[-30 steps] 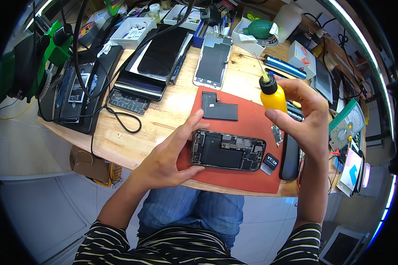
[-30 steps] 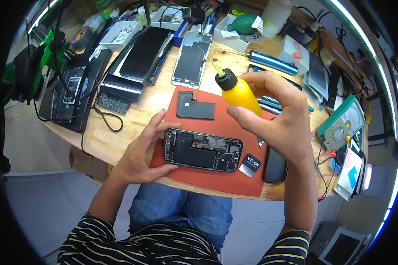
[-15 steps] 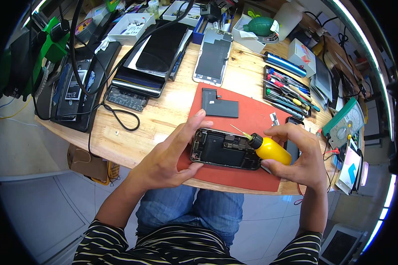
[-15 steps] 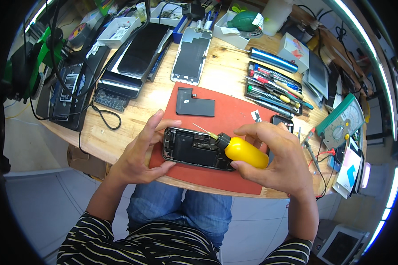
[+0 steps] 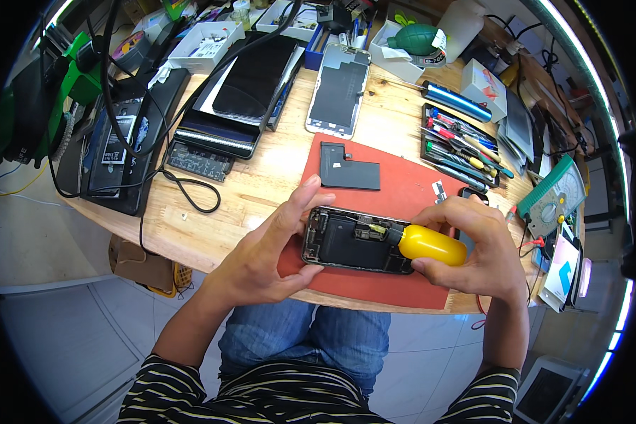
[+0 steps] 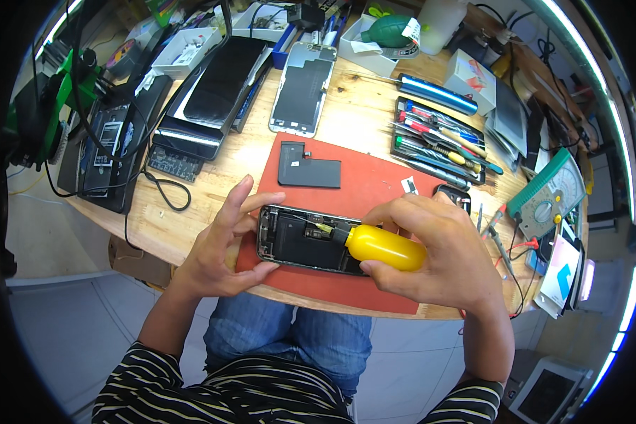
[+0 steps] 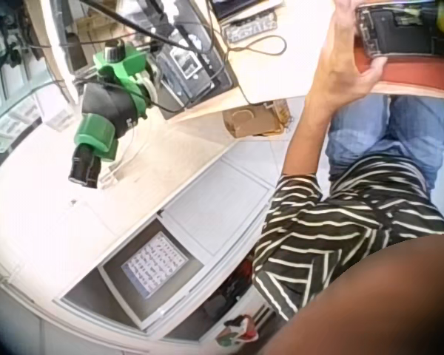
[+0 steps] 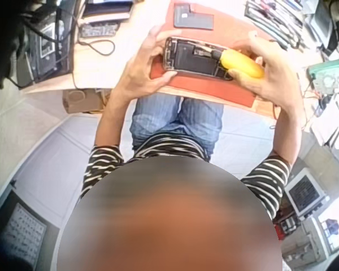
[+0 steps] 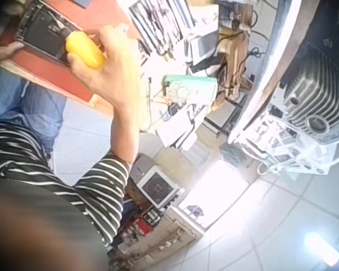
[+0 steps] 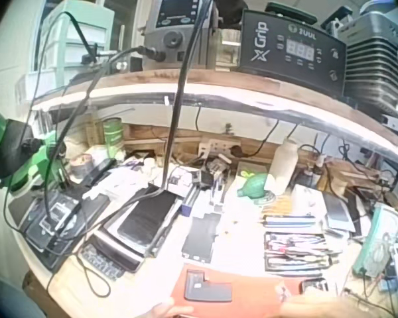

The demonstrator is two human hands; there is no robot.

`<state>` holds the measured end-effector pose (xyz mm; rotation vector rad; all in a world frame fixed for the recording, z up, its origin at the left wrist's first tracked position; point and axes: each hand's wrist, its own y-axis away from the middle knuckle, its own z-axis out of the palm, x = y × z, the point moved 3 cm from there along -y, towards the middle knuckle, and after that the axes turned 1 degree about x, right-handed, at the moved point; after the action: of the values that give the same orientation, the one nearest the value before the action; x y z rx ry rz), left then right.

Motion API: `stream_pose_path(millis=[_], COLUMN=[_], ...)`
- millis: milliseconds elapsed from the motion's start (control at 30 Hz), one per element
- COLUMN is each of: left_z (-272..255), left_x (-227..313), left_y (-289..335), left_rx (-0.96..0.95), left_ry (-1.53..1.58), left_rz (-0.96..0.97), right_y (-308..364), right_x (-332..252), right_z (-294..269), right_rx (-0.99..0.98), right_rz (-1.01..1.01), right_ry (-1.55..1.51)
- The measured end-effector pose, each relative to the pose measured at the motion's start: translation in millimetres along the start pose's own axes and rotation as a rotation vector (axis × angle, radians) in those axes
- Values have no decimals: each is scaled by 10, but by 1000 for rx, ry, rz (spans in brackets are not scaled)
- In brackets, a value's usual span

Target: The person disassembles a smartphone by removing the back cover, unscrewing internal components, and detaching the screen assembly. They then apply liquid adhesive to the frame and reposition the battery within the chassis.

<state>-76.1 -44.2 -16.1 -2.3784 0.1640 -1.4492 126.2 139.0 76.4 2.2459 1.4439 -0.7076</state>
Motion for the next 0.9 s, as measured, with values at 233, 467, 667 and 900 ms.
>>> stream_pose_path(millis=[233,467,667,900], left_z=[-1,-2,4,6], left_x=[9,25,15,15], left_y=[-1,-5,1,12], left_rx=[-12,-10,-14,-21], left_ry=[-27,-41,-13,-45], left_rz=[2,11,18,21], right_y=[-64,-98,-134,-160], right_x=[-12,-40,-79,-116], right_z=[-27,-44,-89,-125], right_rx=[-32,-43,-23,-3], right_rz=[-30,-56,-85,-100], right_ry=[28,58,102,83])
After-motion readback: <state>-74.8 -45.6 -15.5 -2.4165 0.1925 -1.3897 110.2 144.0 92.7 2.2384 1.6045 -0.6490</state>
